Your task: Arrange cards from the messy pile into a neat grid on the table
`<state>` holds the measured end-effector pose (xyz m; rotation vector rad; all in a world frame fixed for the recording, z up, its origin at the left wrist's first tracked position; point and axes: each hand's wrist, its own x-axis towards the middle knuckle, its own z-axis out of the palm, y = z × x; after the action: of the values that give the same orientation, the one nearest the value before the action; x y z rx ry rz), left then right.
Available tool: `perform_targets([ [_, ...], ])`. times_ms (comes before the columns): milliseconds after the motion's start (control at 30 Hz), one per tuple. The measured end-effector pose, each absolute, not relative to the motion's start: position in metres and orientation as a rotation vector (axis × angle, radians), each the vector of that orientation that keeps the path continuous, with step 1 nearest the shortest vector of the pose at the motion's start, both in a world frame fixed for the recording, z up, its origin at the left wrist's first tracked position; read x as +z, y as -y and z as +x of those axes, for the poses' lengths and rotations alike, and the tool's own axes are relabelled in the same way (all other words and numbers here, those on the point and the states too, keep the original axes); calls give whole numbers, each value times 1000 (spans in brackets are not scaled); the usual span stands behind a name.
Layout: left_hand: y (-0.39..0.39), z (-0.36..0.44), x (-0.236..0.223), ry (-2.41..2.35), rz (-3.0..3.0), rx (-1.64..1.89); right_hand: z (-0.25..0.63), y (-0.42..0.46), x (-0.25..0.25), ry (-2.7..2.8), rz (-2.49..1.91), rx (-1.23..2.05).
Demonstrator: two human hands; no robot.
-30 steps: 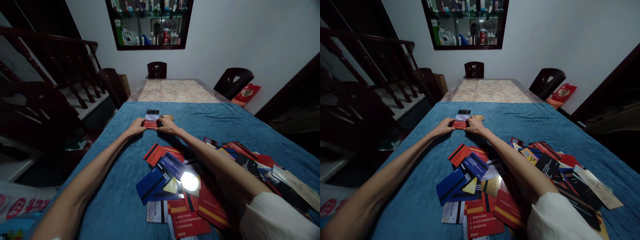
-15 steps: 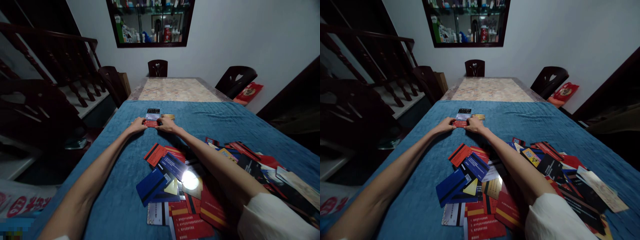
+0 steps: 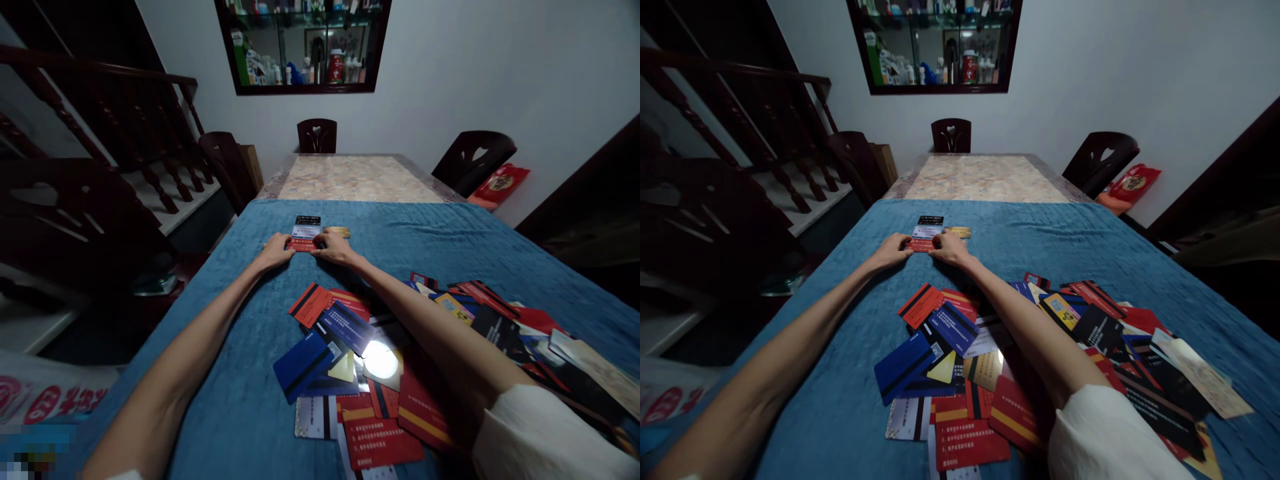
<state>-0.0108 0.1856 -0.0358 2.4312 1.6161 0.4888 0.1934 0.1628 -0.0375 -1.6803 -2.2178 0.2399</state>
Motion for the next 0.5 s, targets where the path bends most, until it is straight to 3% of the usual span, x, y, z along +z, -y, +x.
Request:
perform_targets([
  [500,-178,-9,-37,-1663,2396,466,197,-165,-41,2203,-1597,283],
])
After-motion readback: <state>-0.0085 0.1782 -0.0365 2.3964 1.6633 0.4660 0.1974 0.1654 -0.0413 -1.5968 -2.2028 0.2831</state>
